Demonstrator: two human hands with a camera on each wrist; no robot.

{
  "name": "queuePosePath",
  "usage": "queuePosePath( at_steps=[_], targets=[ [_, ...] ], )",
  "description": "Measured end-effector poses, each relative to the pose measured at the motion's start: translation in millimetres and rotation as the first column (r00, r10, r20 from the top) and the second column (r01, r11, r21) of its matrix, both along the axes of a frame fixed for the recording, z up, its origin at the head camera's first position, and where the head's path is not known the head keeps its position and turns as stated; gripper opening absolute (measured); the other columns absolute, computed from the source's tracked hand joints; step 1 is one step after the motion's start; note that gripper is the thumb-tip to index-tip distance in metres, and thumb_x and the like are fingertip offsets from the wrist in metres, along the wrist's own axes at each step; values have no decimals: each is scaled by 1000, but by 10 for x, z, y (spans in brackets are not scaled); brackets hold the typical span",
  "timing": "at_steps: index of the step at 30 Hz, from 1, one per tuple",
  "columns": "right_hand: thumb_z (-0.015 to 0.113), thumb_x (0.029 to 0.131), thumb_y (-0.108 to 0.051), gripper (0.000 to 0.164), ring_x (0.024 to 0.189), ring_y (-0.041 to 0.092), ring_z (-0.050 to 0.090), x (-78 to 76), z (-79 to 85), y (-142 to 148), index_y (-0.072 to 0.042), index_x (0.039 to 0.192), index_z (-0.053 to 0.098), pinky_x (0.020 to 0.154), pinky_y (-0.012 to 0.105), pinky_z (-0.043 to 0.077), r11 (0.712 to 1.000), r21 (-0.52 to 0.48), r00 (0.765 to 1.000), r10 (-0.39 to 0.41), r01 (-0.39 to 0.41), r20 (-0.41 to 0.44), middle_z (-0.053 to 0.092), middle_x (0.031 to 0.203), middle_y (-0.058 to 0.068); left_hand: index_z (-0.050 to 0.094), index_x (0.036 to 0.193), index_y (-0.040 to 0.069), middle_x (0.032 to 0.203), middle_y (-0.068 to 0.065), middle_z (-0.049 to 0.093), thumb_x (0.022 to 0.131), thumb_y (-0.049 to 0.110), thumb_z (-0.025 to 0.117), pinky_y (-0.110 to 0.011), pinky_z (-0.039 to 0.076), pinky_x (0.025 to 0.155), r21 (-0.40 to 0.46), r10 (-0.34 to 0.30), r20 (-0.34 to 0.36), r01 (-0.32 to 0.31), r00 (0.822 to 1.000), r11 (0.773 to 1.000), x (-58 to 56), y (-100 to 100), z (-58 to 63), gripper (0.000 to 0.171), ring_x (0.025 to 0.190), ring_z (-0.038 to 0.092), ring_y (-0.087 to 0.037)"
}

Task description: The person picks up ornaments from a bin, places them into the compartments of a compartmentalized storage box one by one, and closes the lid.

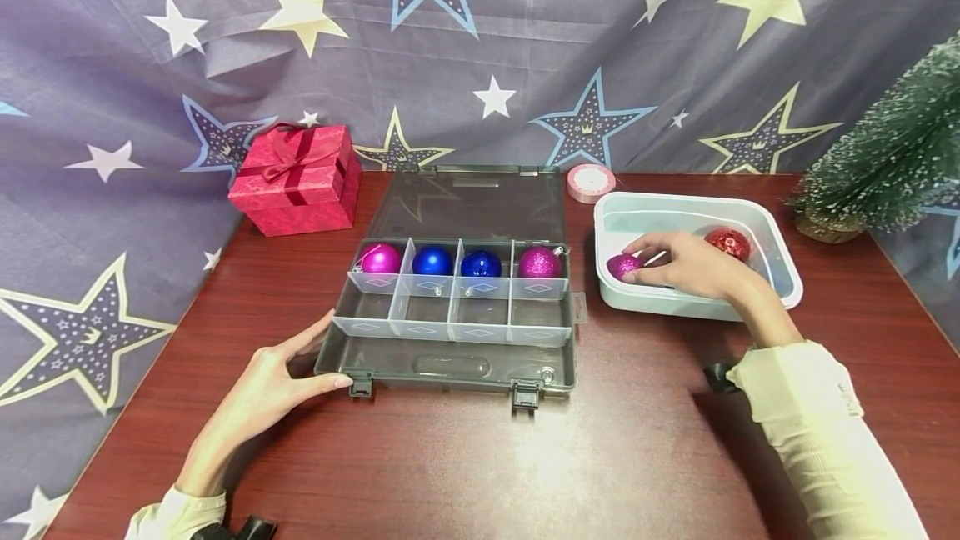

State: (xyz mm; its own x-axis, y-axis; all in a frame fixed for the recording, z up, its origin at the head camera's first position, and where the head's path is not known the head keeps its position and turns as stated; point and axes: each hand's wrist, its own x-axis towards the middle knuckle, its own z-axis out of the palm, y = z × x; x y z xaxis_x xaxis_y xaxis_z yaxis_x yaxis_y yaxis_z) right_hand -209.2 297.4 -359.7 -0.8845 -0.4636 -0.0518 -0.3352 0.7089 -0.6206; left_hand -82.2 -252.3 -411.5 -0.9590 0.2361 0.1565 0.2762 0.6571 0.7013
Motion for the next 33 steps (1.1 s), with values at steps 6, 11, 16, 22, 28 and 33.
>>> queuePosePath(
  at_steps=[6,11,16,22,28,33],
  targets=[
    [76,96,-21,36,103,19,64,17,60,21,-6,128,70,84,22,46,999,27,999,-25,26,-21,72,117,9,49,155,6,135,-11,66,79,36,93,-8,39,96,-6,3,5,-3,1000,1000,2,3,8,92,121,64,-20],
    [75,96,-17,37,101,12,66,22,78,50,-3,129,69,83,15,45,1000,0,999,-26,26,-48,72,119,13,48,155,6,135,-11,66,79,36,92,-8,40,96,-3,-3,8,3,1000,1000,-3,4,4,92,120,64,-20],
    [76,95,-12,39,91,4,67,49,90,56,2,130,67,78,12,45,998,-54,998,-37,34,-41,72,116,17,48,155,6,134,-11,67,79,35,92,-8,40,96,3,-5,9,5,1000,1000,-3,1,2,92,120,64,-19],
    [78,94,-15,43,87,1,68,106,160,51,0,132,67,75,11,46,995,-62,994,-85,81,-63,72,117,21,48,155,6,134,-11,67,79,35,92,-8,40,96,8,-5,12,5,1000,1000,-4,-1,0,92,120,64,-20],
    [78,94,-14,44,86,2,69,174,274,54,-3,135,67,77,10,46,989,-79,990,-127,122,-66,72,119,18,48,155,6,136,-11,65,79,35,92,-8,39,97,13,-8,12,7,1000,1000,-8,-2,-4,92,121,64,-20],
    [78,92,-8,41,87,2,70,212,322,37,-2,132,68,76,12,50,982,-153,989,-124,111,-79,72,118,19,49,155,6,137,-11,65,79,35,92,-8,38,97,4,-2,10,2,1000,1000,-10,0,-5,92,121,63,-20]
  ],
)
